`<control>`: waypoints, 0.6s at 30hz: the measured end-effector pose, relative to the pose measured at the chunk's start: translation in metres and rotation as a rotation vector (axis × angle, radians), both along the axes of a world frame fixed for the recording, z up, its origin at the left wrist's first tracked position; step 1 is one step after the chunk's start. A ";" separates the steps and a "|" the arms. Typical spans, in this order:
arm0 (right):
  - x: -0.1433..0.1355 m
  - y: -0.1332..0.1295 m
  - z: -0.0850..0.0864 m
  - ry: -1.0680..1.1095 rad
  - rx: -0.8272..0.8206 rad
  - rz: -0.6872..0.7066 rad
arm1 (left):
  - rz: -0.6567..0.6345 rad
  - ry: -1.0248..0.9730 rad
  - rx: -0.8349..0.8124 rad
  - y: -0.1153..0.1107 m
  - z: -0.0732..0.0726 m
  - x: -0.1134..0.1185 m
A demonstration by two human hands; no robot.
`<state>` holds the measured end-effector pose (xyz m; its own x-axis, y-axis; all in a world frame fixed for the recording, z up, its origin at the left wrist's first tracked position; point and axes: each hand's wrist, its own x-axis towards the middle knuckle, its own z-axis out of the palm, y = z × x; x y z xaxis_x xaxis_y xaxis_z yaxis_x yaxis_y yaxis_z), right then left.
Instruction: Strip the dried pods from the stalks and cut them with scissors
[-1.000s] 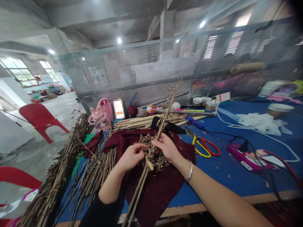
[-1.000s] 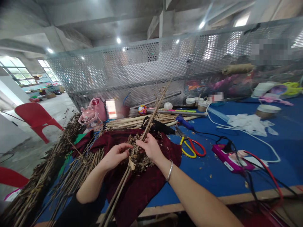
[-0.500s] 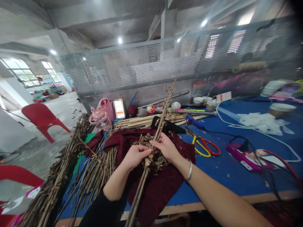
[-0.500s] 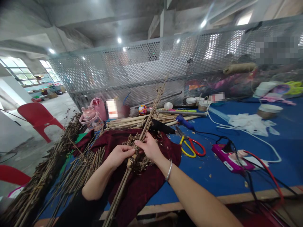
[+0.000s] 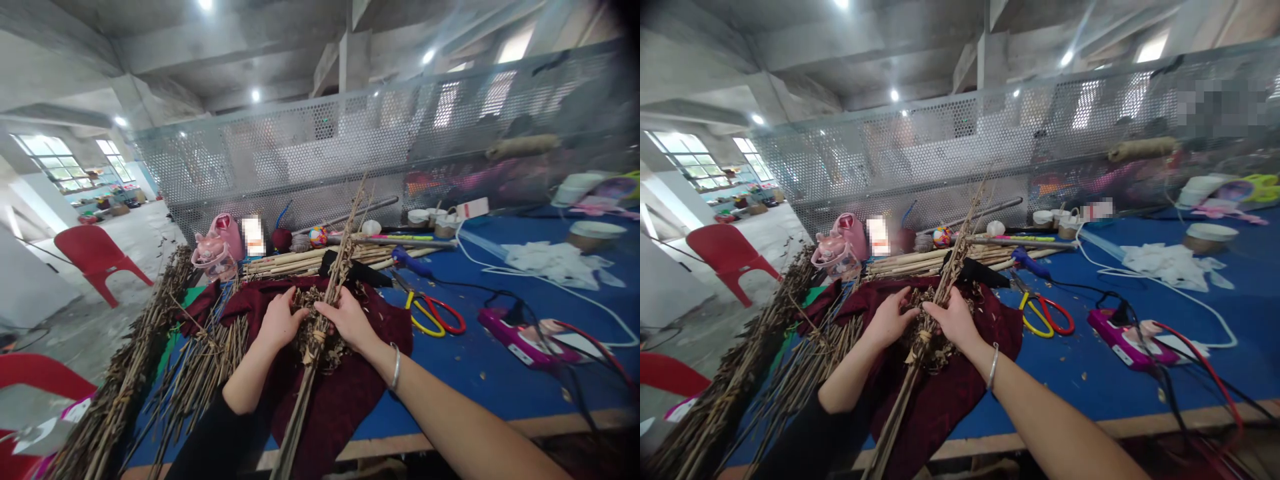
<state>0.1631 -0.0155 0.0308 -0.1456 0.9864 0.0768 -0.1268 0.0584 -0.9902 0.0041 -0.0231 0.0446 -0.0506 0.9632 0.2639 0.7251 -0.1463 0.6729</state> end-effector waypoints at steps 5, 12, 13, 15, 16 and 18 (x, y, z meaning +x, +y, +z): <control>-0.005 0.000 -0.001 -0.049 0.034 -0.045 | -0.040 -0.014 0.279 0.016 0.028 0.035; -0.006 0.003 -0.008 -0.169 0.236 -0.161 | -0.190 0.128 0.228 0.044 0.044 0.077; -0.006 0.002 -0.008 -0.177 0.230 -0.169 | -0.191 0.115 0.229 0.046 0.044 0.077; -0.004 0.002 -0.006 -0.109 0.184 -0.127 | -0.163 0.038 0.226 0.046 0.040 0.073; -0.003 0.002 -0.005 -0.054 0.151 -0.084 | -0.140 -0.018 0.210 0.046 0.038 0.070; -0.002 0.004 -0.003 0.035 0.080 -0.001 | -0.091 -0.141 0.149 0.045 0.034 0.064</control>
<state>0.1615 -0.0115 0.0279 -0.1408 0.9769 0.1608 -0.1617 0.1375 -0.9772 0.0677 0.0215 0.0783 -0.0119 0.9162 0.4005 0.6050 -0.3123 0.7324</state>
